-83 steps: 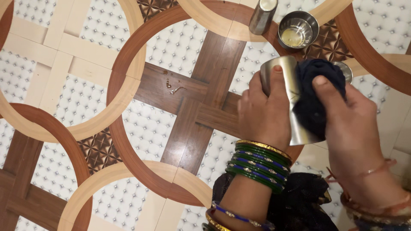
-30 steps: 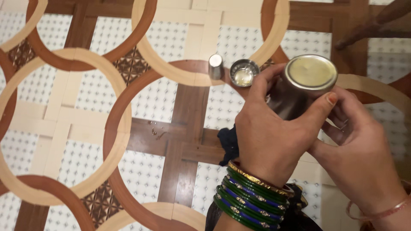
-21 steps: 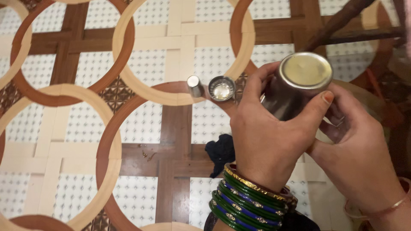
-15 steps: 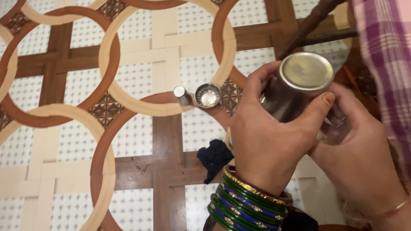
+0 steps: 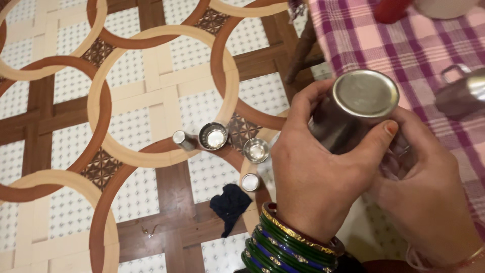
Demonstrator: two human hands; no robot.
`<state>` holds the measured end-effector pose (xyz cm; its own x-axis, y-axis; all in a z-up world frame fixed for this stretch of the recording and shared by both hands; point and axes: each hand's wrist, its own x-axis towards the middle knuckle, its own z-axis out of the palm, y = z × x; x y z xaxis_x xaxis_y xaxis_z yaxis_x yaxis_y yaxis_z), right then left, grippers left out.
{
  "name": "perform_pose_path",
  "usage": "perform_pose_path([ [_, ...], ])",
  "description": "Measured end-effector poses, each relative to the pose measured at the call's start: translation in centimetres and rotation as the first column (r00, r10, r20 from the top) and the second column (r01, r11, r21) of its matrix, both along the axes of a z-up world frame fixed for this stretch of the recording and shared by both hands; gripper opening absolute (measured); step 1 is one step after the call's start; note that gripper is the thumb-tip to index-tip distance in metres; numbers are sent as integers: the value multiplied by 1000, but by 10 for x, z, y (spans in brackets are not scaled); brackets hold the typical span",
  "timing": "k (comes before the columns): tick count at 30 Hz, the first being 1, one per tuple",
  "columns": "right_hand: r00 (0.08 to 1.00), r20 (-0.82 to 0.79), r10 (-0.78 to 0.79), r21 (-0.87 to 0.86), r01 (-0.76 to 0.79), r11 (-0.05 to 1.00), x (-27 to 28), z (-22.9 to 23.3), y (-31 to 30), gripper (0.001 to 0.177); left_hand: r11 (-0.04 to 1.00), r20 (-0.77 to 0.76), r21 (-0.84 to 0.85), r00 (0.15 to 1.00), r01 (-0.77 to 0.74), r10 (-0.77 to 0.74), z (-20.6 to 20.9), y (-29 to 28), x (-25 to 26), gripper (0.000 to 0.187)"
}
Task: The person wipes several metal cups and small containers with a cloth and then places them on a table alongside various plastic jars and containers.
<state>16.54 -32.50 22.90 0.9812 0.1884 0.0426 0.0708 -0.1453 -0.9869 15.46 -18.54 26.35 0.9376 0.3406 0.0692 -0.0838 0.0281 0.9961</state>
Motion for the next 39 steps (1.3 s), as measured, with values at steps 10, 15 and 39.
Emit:
perform_pose_path([
  [10,980,-39,-198,-40,196,980,10,19,-74,78,988,13,-15,988,156,-156,18,-74,29,67],
  [15,974,45,-224,-125,228,966,13,25,-112,75,974,31,-26,974,225,-224,22,-113,39,69],
  [39,854,39,-519,-135,519,844,-3,29,-276,84,829,23,34,829,559,-559,27,-282,68,69],
])
